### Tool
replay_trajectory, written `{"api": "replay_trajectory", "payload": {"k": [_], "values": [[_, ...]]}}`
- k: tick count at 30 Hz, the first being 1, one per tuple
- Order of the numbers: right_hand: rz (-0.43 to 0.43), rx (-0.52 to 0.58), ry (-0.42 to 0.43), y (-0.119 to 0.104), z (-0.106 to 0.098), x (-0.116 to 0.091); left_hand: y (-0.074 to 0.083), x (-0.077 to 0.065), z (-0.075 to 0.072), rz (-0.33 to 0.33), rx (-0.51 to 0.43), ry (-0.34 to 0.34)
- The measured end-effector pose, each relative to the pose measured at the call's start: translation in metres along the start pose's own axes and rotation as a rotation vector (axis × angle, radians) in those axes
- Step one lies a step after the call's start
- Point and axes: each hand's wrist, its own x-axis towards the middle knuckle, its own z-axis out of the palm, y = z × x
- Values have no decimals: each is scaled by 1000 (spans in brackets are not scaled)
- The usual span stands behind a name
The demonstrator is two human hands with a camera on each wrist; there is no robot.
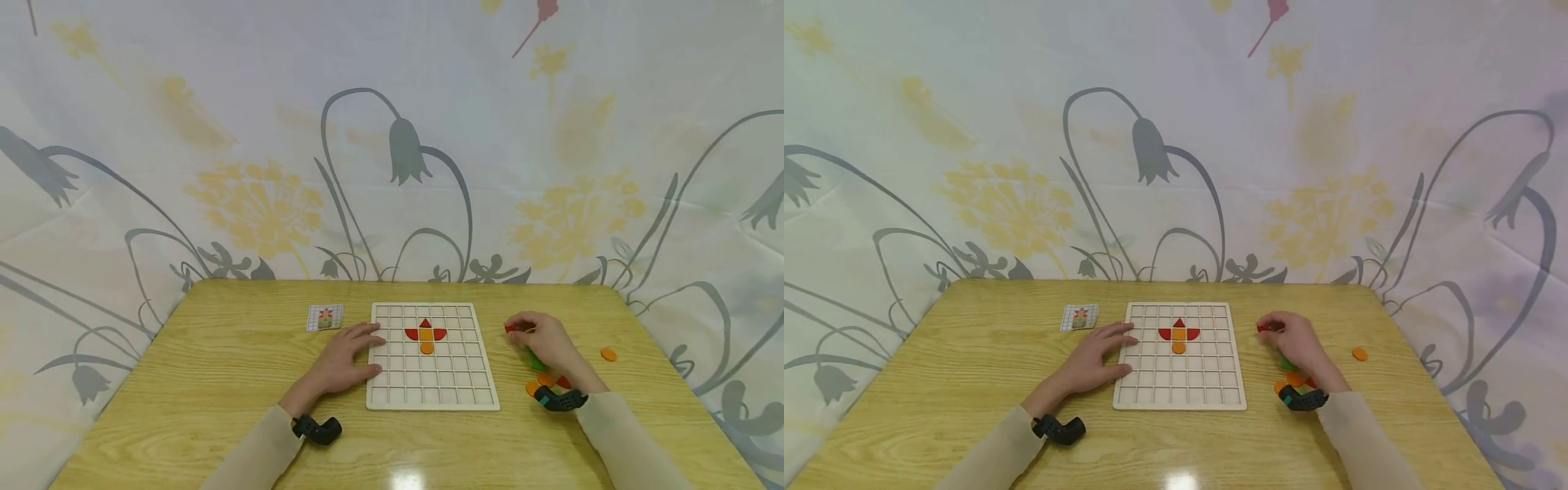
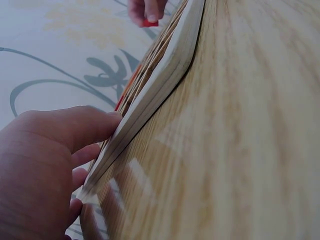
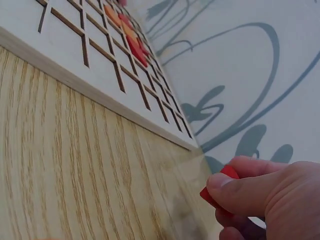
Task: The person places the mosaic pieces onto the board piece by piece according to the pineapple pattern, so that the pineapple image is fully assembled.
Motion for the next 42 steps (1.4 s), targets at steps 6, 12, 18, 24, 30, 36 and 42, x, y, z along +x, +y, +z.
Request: {"api": "replay_trajectory", "payload": {"k": [6, 12, 18, 24, 30, 36, 42], "values": [[-53, 10, -2, -14, 12, 4, 0, 0, 0, 3, 7, 2], [-114, 61, -60, -34, 33, 7, 1, 0, -1, -13, 9, -7], [-155, 86, -90, -50, 55, 12, 1, 0, 0, -5, 10, -1], [-168, 110, -115, -54, 75, 18, 2, 1, 0, -14, 9, -9], [-182, 129, -147, -53, 83, 20, 2, 1, -2, -27, 8, -22], [-170, 119, -150, -55, 87, 19, 4, 0, -4, -22, -7, -15], [-143, 96, -144, -57, 88, 17, 4, 0, -2, -20, -12, -13]]}}
